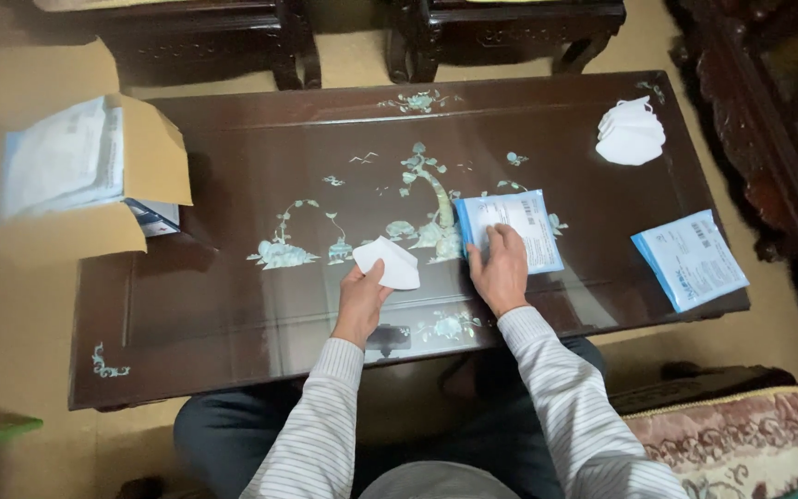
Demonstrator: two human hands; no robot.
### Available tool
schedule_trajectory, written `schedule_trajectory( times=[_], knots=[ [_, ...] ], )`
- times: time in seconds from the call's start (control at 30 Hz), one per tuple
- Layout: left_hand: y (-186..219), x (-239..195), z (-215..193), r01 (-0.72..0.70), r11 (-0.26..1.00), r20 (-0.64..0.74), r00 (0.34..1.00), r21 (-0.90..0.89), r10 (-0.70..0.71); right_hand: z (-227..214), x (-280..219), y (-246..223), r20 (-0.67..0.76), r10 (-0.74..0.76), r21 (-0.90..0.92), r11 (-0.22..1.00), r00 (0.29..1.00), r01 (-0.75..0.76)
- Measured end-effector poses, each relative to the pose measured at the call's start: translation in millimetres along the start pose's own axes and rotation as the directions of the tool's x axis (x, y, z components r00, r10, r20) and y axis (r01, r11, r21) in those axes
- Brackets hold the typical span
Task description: Manually inserting individual face masks into plastic packaging sleeves.
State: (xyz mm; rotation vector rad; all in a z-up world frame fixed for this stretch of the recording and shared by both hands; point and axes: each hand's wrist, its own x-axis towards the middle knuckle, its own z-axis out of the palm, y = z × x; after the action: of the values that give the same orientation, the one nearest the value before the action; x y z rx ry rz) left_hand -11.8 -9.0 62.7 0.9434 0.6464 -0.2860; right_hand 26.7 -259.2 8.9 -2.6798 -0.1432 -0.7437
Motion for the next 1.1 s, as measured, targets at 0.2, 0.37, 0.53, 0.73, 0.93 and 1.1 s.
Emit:
schedule_trajectory(
  times=[0.2,0.37,0.53,0.73,0.93,1.1],
  knots=[
    [-1,0,-5,0.019,1.000,-0.027,0.999,0.009,-0.019,12,-9,6,0.067,-0.004,-0.083,0.996,0.998,0.010],
    [-1,0,-6,0.011,0.999,0.022,1.000,0.032,-0.012,14,-11,10,0.049,0.034,-0.083,0.996,0.998,-0.029],
    [9,-19,3,0.008,0.998,0.046,0.999,0.069,-0.012,0,-16,-3,0.105,0.158,0.060,0.984,0.982,-0.165],
    [-5,-16,16,-0.013,0.978,0.111,0.994,0.208,-0.011,-1,-33,-39,0.144,0.155,0.127,0.977,0.977,-0.173],
    [-35,28,0,-0.108,0.916,0.005,0.993,0.386,0.115,-3,-41,-70,0.147,0.043,0.196,0.978,0.988,-0.072],
    [-54,37,-3,-0.145,0.859,-0.008,0.985,0.492,0.171,18,-58,-74,0.073,-0.064,0.182,0.982,0.995,0.050]
  ],
)
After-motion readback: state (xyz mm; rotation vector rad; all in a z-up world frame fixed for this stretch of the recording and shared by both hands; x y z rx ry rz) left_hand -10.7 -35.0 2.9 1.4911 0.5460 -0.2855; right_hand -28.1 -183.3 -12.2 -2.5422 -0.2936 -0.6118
